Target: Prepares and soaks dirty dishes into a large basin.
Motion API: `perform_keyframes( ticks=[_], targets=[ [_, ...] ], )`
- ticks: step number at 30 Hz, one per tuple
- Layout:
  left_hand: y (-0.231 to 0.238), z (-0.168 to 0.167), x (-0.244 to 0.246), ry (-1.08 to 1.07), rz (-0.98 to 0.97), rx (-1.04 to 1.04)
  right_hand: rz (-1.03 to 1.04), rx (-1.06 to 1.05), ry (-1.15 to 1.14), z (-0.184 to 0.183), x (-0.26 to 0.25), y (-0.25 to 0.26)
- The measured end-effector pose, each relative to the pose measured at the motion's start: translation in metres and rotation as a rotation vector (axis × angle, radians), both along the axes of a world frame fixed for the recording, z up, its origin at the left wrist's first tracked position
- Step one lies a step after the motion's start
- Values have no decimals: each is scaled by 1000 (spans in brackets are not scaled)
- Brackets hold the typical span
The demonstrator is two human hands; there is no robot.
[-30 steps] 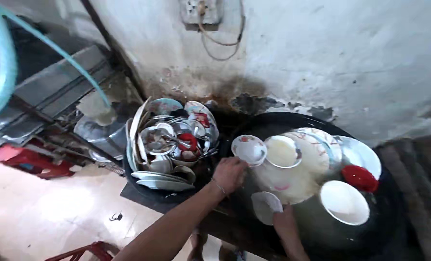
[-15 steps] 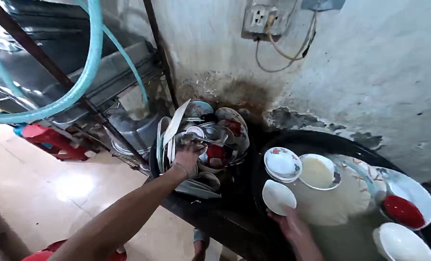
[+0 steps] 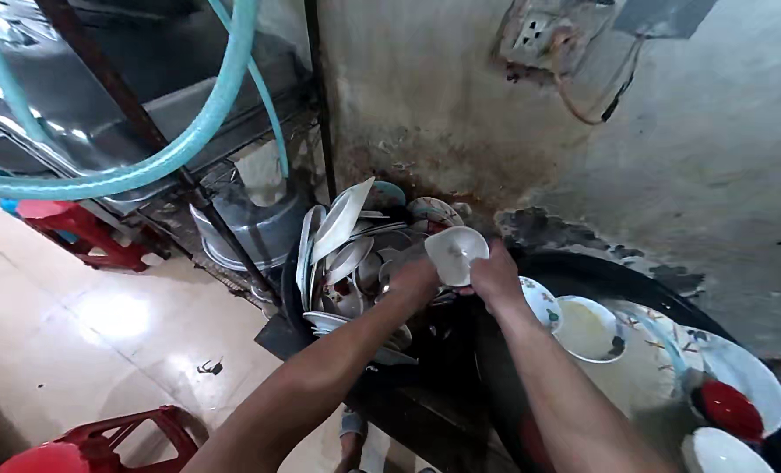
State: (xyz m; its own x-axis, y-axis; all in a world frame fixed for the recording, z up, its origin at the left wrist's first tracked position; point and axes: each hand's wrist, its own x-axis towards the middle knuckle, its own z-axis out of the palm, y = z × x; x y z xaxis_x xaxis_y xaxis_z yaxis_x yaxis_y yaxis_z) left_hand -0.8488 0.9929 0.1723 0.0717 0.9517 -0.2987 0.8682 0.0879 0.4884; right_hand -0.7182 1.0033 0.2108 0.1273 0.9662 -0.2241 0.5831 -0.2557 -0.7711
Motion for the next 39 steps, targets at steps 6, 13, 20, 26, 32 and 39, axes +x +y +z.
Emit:
perform_keyframes(
  ticks=[6,13,20,26,32,39],
  targets=[
    [48,22,-31,-245,174,-123,192,220,-494,44,-32,13],
    [57,-6,-23,-904,736,-40,-115,272,-310,-22,51,-41],
    [51,-31,25,-969,804,-178,-386,9,-375,-140,140,-131],
    [50,-48,47,-1032,631,-261,-574,-249,-229,-176,156,-146],
    [46,-57,41,-1131,615,-304,-663,-140,640,-157,139,-125],
    [58,-53,29,-720,553,-226,-364,-51,590,-47,59,-50]
  ],
)
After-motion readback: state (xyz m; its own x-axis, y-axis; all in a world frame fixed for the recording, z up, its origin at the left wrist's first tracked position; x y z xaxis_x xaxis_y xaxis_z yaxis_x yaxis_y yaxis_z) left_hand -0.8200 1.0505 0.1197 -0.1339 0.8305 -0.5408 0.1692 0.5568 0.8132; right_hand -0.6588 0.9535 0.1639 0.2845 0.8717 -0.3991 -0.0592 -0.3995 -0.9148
